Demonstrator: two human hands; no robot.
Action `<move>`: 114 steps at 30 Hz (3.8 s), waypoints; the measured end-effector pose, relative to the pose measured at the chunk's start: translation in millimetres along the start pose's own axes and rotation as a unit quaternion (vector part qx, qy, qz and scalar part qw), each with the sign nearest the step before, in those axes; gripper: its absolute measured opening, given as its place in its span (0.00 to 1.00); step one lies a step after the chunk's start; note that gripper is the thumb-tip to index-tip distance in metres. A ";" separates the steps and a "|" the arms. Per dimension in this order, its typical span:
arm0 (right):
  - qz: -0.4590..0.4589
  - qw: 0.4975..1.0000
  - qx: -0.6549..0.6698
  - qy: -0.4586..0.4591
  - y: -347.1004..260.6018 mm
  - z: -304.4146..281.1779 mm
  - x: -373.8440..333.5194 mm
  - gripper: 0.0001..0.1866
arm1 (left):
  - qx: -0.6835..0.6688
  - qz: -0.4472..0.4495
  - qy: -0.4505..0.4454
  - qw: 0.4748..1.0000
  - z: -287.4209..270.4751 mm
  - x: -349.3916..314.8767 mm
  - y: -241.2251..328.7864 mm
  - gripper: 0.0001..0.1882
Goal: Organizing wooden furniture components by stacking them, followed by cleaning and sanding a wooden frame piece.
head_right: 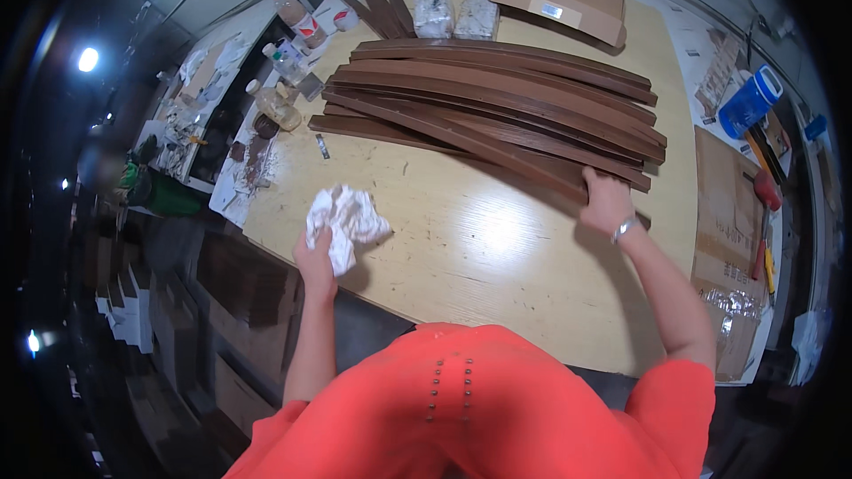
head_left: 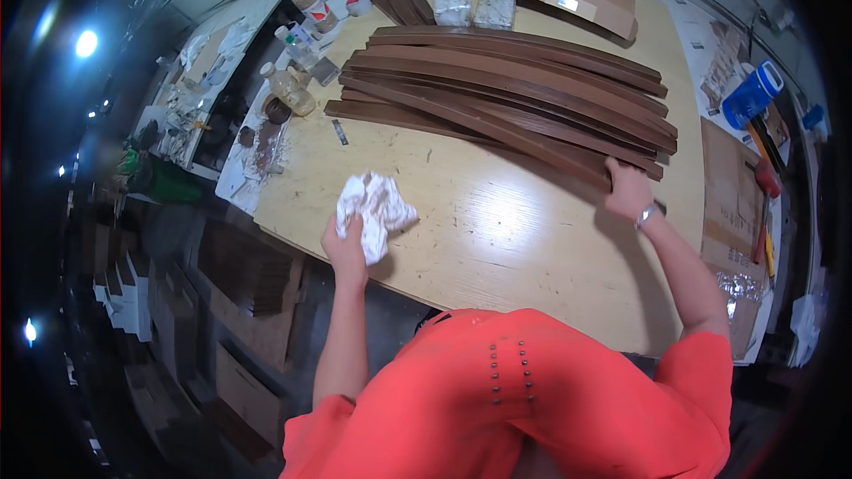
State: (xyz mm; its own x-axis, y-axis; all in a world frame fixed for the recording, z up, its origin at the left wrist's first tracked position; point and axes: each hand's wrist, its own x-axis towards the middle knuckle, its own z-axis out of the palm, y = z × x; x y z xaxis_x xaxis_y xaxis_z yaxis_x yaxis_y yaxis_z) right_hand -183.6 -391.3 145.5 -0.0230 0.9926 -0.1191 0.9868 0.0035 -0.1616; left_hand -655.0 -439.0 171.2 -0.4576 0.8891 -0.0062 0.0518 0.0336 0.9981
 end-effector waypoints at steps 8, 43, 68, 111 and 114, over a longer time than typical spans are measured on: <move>0.082 0.917 0.372 -0.113 -42.6 48.8 -127.0 0.21 | -0.018 0.128 -0.163 0.978 91.4 67.8 92.4 0.31; 0.171 0.977 0.109 -0.068 -189.7 11.9 -264.9 0.14 | 0.517 0.308 -0.039 0.798 -220.4 302.9 -72.8 0.19; 0.231 0.962 -0.002 -0.146 -209.5 -5.4 -246.0 0.18 | 0.366 0.140 0.142 0.909 -265.3 383.4 -91.7 0.09; 0.212 0.951 0.034 -0.222 -190.6 0.1 -217.5 0.19 | 0.212 0.192 -0.170 0.943 -129.0 170.6 -48.5 0.14; 0.177 0.961 0.015 -0.212 -172.4 3.0 -211.8 0.20 | 0.086 0.125 -0.210 0.966 -122.3 127.3 -58.0 0.15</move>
State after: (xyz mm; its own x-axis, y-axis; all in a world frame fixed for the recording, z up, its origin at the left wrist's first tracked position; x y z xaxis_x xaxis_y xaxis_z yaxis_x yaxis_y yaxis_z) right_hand -349.4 -602.5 195.6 0.2431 0.7927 -0.5590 0.9403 -0.3341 -0.0648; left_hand -824.8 -383.6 120.0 -0.0133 0.9847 0.1737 0.2778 -0.1632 0.9467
